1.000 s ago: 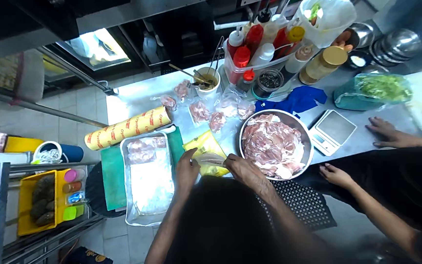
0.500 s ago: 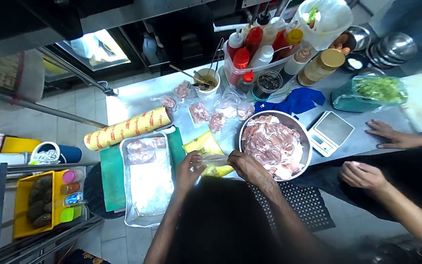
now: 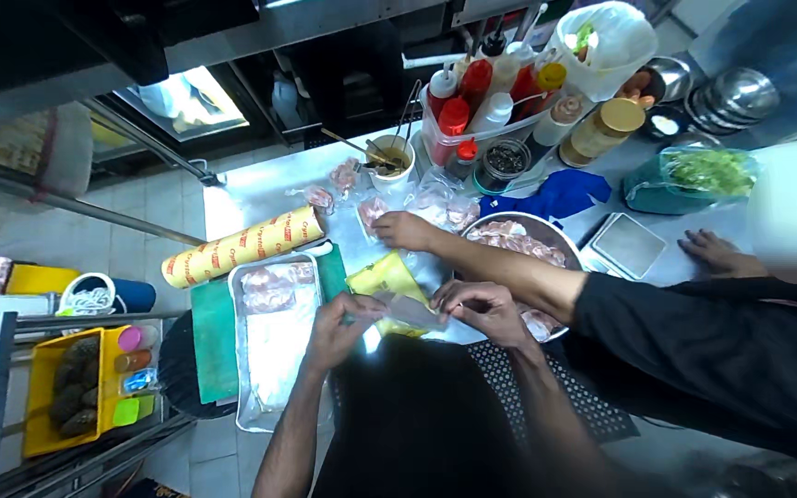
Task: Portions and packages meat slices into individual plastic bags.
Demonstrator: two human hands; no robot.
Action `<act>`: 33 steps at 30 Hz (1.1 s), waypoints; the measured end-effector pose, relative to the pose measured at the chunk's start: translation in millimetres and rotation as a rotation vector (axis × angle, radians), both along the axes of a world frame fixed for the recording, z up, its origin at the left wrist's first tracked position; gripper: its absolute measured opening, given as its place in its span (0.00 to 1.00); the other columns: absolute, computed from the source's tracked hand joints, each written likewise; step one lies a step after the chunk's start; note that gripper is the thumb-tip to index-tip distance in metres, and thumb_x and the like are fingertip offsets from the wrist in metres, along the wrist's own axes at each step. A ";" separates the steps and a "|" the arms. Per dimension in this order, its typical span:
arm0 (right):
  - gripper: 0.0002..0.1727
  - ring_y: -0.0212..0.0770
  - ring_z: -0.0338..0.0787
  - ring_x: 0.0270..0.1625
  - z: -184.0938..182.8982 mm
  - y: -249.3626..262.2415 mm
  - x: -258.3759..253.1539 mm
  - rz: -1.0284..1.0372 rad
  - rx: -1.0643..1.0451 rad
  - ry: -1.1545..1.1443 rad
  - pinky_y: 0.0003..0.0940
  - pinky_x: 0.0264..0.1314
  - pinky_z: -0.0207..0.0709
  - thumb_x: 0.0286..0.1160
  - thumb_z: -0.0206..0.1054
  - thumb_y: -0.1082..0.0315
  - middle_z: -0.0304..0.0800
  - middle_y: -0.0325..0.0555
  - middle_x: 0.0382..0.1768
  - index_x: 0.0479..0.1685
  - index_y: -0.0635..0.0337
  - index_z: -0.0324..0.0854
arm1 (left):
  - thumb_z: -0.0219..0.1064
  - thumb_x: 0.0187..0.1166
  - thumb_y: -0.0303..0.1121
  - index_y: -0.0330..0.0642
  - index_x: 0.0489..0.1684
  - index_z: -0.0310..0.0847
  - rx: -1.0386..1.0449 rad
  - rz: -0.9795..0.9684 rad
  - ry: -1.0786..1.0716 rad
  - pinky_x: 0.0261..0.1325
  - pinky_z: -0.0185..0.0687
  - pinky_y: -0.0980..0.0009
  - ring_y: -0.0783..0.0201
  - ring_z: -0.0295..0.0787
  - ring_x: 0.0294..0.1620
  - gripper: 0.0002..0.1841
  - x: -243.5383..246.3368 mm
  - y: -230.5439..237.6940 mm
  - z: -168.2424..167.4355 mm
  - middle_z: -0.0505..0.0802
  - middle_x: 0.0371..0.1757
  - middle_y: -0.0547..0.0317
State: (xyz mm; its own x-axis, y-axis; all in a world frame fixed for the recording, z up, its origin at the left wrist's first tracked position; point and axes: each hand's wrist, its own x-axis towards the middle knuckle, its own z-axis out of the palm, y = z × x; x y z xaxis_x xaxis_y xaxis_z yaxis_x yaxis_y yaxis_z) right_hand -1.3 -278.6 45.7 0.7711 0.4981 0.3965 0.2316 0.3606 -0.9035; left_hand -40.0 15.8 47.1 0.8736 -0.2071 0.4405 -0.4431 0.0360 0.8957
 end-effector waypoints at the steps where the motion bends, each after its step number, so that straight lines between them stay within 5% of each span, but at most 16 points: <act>1: 0.19 0.45 0.93 0.58 -2.7 6.0 1.2 0.009 0.085 0.032 0.42 0.66 0.86 0.78 0.73 0.54 0.95 0.47 0.51 0.62 0.53 0.86 | 0.74 0.76 0.23 0.43 0.41 0.79 -0.019 0.017 -0.060 0.55 0.95 0.62 0.57 0.98 0.49 0.08 0.0 -1.8 14.0 0.97 0.46 0.52; 2: 0.33 0.47 0.91 0.63 -5.8 11.6 3.1 0.027 0.078 0.029 0.44 0.70 0.83 0.70 0.77 0.46 0.93 0.47 0.58 0.72 0.50 0.79 | 0.76 0.73 0.22 0.43 0.39 0.80 -0.033 0.043 -0.121 0.53 0.96 0.63 0.57 0.98 0.47 0.10 0.4 -3.3 26.3 0.98 0.44 0.52; 4: 0.55 0.54 0.79 0.79 -11.5 26.6 8.3 0.114 -0.068 -0.045 0.51 0.84 0.73 0.57 0.83 0.38 0.81 0.56 0.75 0.84 0.61 0.66 | 0.80 0.67 0.21 0.42 0.38 0.82 -0.043 0.074 -0.226 0.51 0.97 0.63 0.57 0.98 0.44 0.12 3.6 -4.3 46.7 0.98 0.42 0.52; 6: 0.61 0.52 0.69 0.87 -20.6 47.6 5.1 0.199 -0.204 -0.088 0.49 0.91 0.64 0.52 0.86 0.39 0.71 0.59 0.83 0.85 0.69 0.63 | 0.82 0.65 0.22 0.42 0.38 0.82 -0.050 0.097 -0.276 0.49 0.97 0.63 0.58 0.98 0.42 0.13 5.8 -5.5 62.8 0.97 0.40 0.53; 8: 0.51 0.41 0.76 0.82 -28.2 70.0 -8.6 0.171 -0.207 -0.049 0.41 0.88 0.68 0.53 0.89 0.52 0.79 0.52 0.79 0.80 0.68 0.73 | 0.84 0.63 0.23 0.43 0.36 0.83 -0.050 0.183 -0.288 0.46 0.98 0.64 0.59 0.98 0.39 0.13 8.0 -6.6 74.9 0.98 0.38 0.55; 10: 0.30 0.31 0.88 0.67 -32.0 95.2 -26.2 0.032 -0.142 0.073 0.36 0.77 0.81 0.63 0.84 0.65 0.92 0.42 0.62 0.66 0.66 0.83 | 0.85 0.61 0.24 0.46 0.33 0.83 -0.062 0.352 -0.261 0.40 0.97 0.66 0.61 0.97 0.34 0.14 8.3 -4.6 79.8 0.97 0.34 0.58; 12: 0.16 0.34 0.94 0.54 -31.4 114.6 -32.2 -0.002 -0.063 0.230 0.38 0.64 0.89 0.73 0.76 0.72 0.96 0.43 0.51 0.57 0.69 0.85 | 0.86 0.59 0.27 0.49 0.34 0.82 -0.101 0.496 -0.218 0.37 0.97 0.65 0.62 0.96 0.32 0.16 10.6 2.6 80.6 0.96 0.32 0.61; 14: 0.13 0.39 0.97 0.45 -19.9 121.0 -29.6 0.044 -0.016 0.363 0.39 0.51 0.94 0.77 0.71 0.74 0.96 0.46 0.48 0.56 0.70 0.84 | 0.87 0.62 0.40 0.51 0.52 0.80 -0.146 0.446 -0.148 0.51 0.96 0.58 0.56 0.97 0.44 0.23 12.5 18.5 76.0 0.96 0.44 0.57; 16: 0.12 0.40 0.97 0.45 -5.2 116.7 -21.7 0.106 -0.003 0.450 0.39 0.46 0.95 0.78 0.70 0.75 0.96 0.46 0.48 0.57 0.69 0.84 | 0.82 0.60 0.60 0.50 0.82 0.67 -0.147 0.249 -0.017 0.72 0.84 0.51 0.49 0.88 0.67 0.48 10.5 37.7 61.2 0.90 0.69 0.50; 17: 0.12 0.40 0.97 0.46 2.8 113.0 -16.9 0.138 -0.007 0.479 0.39 0.47 0.95 0.78 0.70 0.75 0.96 0.45 0.49 0.57 0.68 0.84 | 0.81 0.58 0.64 0.51 0.88 0.61 -0.154 0.162 0.065 0.75 0.81 0.54 0.53 0.85 0.72 0.54 6.9 43.7 50.6 0.87 0.74 0.54; 20: 0.12 0.41 0.96 0.49 24.0 103.3 -3.9 0.169 -0.094 0.483 0.39 0.49 0.95 0.80 0.69 0.73 0.96 0.46 0.50 0.57 0.68 0.85 | 0.86 0.59 0.49 0.55 0.64 0.83 -0.165 0.133 0.272 0.62 0.91 0.68 0.73 0.92 0.56 0.31 -13.2 38.6 19.3 0.95 0.55 0.73; 23: 0.19 0.38 0.95 0.53 36.4 97.0 3.0 0.141 -0.281 0.359 0.38 0.57 0.93 0.83 0.70 0.62 0.94 0.45 0.54 0.67 0.62 0.82 | 0.77 0.75 0.32 0.45 0.53 0.89 -0.237 0.254 0.303 0.57 0.92 0.64 0.66 0.95 0.47 0.11 -20.7 23.5 0.9 0.97 0.46 0.62; 26: 0.19 0.39 0.94 0.57 36.6 93.6 1.6 0.183 -0.306 0.292 0.40 0.59 0.93 0.89 0.62 0.61 0.91 0.47 0.60 0.70 0.64 0.81 | 0.71 0.80 0.29 0.41 0.54 0.86 -0.320 0.302 0.269 0.55 0.92 0.61 0.62 0.94 0.45 0.09 -15.6 22.6 -4.5 0.96 0.45 0.56; 30: 0.15 0.41 0.95 0.54 35.2 91.8 -1.2 0.196 -0.180 0.490 0.41 0.54 0.94 0.91 0.58 0.68 0.91 0.47 0.58 0.62 0.67 0.83 | 0.67 0.85 0.34 0.50 0.55 0.88 -0.363 0.197 0.311 0.51 0.91 0.69 0.69 0.93 0.43 0.08 -15.1 28.3 -2.1 0.96 0.45 0.62; 33: 0.15 0.43 0.96 0.52 35.2 90.3 -1.4 0.149 -0.199 0.572 0.43 0.51 0.94 0.91 0.58 0.67 0.92 0.50 0.56 0.62 0.67 0.84 | 0.81 0.70 0.36 0.54 0.61 0.86 -0.277 0.132 0.337 0.57 0.92 0.68 0.70 0.94 0.50 0.20 -17.1 27.3 -4.9 0.96 0.52 0.67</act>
State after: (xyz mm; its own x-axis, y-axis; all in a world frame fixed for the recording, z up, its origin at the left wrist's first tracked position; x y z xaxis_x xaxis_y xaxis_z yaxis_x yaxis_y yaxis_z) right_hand -2.7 -188.3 80.9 0.7502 0.6389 -0.1701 -0.3484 0.1633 -0.9230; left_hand -57.1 43.1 42.2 0.9887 0.0017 0.1501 -0.1455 0.2572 0.9553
